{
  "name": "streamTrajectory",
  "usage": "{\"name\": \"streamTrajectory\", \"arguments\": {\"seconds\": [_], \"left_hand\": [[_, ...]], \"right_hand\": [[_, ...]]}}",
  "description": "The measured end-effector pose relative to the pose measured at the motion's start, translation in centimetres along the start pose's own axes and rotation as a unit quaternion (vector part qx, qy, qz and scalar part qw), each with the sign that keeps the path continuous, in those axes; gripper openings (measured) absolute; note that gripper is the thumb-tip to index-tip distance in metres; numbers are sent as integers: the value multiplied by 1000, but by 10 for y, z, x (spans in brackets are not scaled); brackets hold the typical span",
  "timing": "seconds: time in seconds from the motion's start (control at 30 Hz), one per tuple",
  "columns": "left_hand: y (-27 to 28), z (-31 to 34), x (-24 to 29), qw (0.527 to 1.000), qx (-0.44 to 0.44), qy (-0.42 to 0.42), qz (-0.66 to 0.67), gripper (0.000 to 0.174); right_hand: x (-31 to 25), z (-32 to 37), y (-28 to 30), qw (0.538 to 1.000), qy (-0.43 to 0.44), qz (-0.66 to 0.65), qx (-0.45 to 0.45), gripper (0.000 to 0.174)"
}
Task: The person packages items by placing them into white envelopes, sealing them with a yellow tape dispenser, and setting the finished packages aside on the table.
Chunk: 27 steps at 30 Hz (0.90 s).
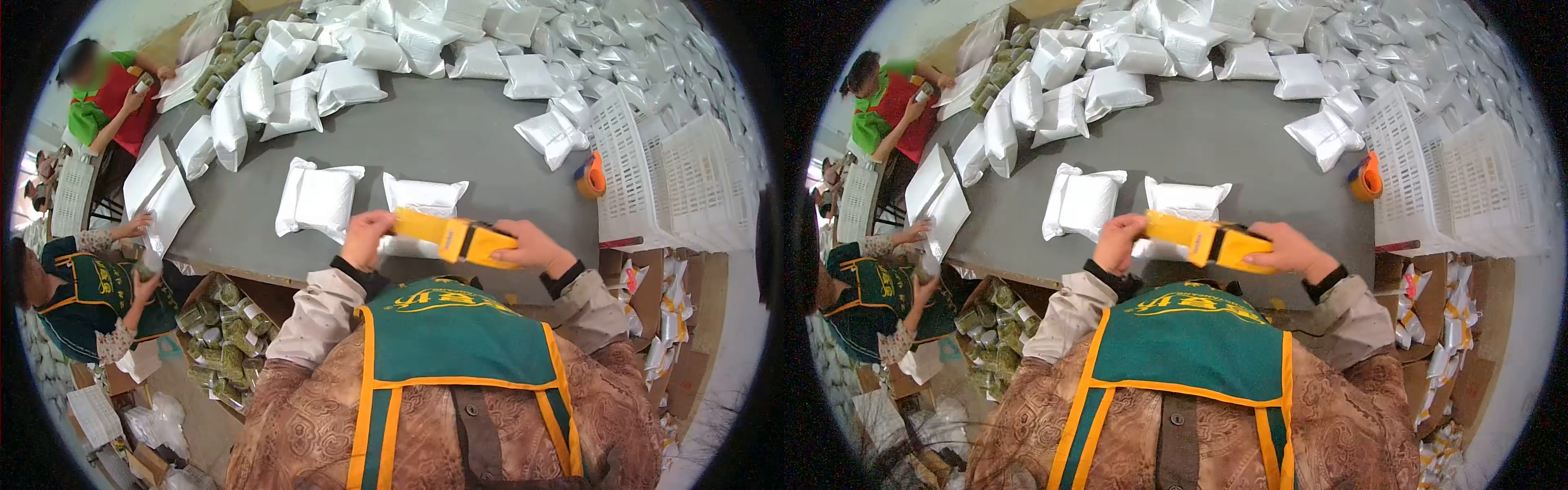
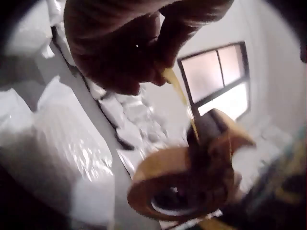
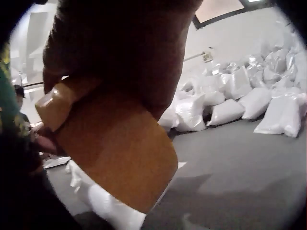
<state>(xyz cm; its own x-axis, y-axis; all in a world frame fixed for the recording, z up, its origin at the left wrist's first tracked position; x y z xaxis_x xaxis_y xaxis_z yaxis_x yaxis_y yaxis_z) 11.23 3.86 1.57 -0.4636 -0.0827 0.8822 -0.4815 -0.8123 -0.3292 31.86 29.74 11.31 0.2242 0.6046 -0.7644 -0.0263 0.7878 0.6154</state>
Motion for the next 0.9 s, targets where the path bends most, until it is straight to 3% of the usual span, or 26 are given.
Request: {"name": "streamTrajectory", "arguments": {"seconds": [0.07,0.17,0.2,0.23,0.27,0.3,0.33,0.4,0.47,0.5,0.63,0.7,0.77,0.87,0.9], "left_hand": [[27,-17,4,993,118,-3,23,19],[55,-34,-12,957,102,41,-270,22],[47,-41,-38,950,118,86,-275,23],[50,-61,-75,897,94,2,-432,23],[51,-77,-103,812,68,-82,-574,25],[42,-75,-115,804,78,-42,-588,29],[19,-58,-100,808,133,7,-574,34],[17,-55,-95,806,102,-90,-576,23],[24,-53,-88,865,108,-120,-476,24],[25,-48,-83,912,134,-97,-375,35],[3,-23,-82,909,-18,-7,-416,55],[20,-39,-95,963,-54,134,-226,51],[32,-41,-90,963,-125,237,2,50],[32,-38,-106,947,-160,258,108,50],[23,-29,-89,959,-160,232,-5,48]], "right_hand": [[26,7,26,997,-68,24,-12,53],[79,6,34,967,-212,140,-15,53],[90,0,28,961,-222,160,-30,59],[98,-7,19,955,-232,180,-45,64],[103,-16,9,948,-242,200,-59,69],[104,-25,-2,944,-256,200,-54,72],[102,-34,-13,940,-271,201,-48,74],[91,-44,-24,936,-270,217,-56,75],[91,-49,-24,937,-264,219,-58,75],[92,-50,-24,939,-261,215,-56,75],[89,-46,-23,937,-293,174,-73,75],[75,-39,-17,952,-271,136,-47,74],[29,-31,-1,960,-261,81,-62,70],[19,-28,-3,976,-205,-76,-15,62],[-9,-29,-2,945,-249,-202,-60,60]]}}
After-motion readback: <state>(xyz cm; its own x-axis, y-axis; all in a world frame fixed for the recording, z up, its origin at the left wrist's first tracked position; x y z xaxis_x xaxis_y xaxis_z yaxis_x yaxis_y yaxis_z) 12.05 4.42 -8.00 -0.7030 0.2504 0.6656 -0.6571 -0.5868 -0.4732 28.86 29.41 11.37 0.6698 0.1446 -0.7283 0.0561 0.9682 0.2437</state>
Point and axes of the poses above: each hand's wrist, its own z-axis away from the middle knuckle, its own y-axis out of the back of the hand, x = y × z, the point moved 1 cm from there along -z, towards the middle knuckle, and after that the axes turned 6 degrees about x, right-handed, at the moved point
